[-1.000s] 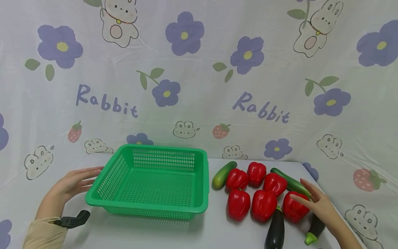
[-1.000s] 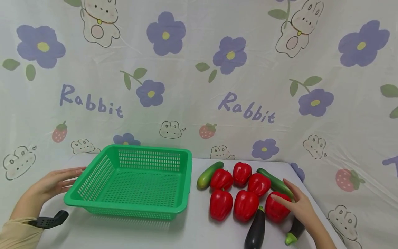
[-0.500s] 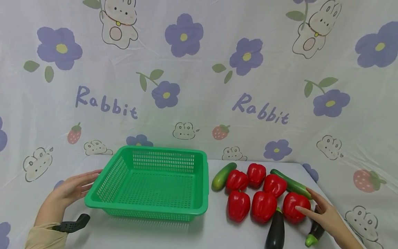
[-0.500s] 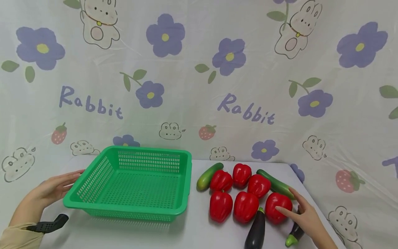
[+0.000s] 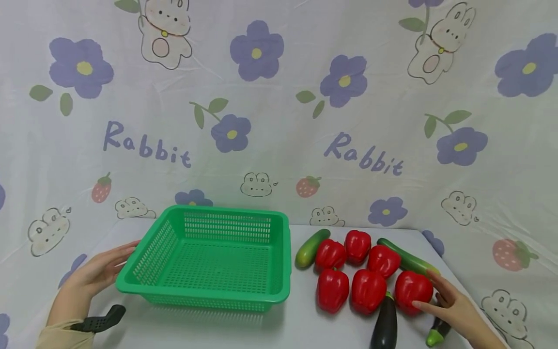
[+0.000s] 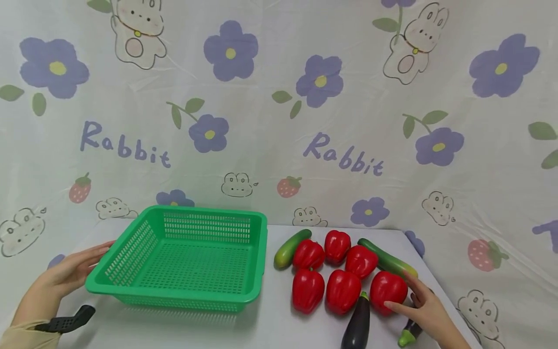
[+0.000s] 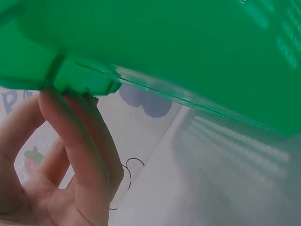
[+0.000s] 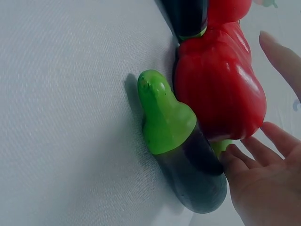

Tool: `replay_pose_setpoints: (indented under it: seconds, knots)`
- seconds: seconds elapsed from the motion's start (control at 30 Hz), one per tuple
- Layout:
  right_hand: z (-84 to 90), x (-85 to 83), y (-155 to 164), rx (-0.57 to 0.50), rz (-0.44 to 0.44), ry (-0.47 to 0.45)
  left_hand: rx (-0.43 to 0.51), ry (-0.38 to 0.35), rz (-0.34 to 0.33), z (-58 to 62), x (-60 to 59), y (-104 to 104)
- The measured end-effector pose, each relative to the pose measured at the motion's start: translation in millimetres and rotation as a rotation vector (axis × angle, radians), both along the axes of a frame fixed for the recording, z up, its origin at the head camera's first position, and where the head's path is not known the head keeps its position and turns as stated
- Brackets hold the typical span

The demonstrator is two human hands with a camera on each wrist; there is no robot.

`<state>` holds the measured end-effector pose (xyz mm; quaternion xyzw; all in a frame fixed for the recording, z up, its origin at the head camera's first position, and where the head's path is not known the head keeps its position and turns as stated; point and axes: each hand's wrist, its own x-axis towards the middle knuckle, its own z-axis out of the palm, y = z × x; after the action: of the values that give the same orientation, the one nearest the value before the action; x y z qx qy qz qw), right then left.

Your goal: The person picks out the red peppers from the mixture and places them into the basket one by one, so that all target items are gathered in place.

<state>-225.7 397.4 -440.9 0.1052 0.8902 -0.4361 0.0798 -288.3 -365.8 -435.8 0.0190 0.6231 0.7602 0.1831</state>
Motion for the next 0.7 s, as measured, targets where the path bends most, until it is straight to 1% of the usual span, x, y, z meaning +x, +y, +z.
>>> replay_pose_setpoints:
  seconds: [0.3, 0.47, 0.6, 0.7]
  knots:
    - [-0.5, 0.1, -3.6, 0.004, 0.021, -0.018, 0.043, 0.010, -0.001, -1.9, 1.9, 0.5]
    - [-1.5, 0.0, -3.9, 0.002, 0.039, -0.006, 0.057, 0.009, 0.011, -2.7, 2.6, 1.1]
    - [-3.6, 0.6, -4.2, 0.014, 0.037, 0.006, 0.064, 0.005, 0.019, -3.3, 3.0, 1.6]
    - [-5.1, -0.1, -4.3, 0.021, 0.035, 0.016, 0.072, 0.006, 0.012, -3.7, 3.1, 2.1]
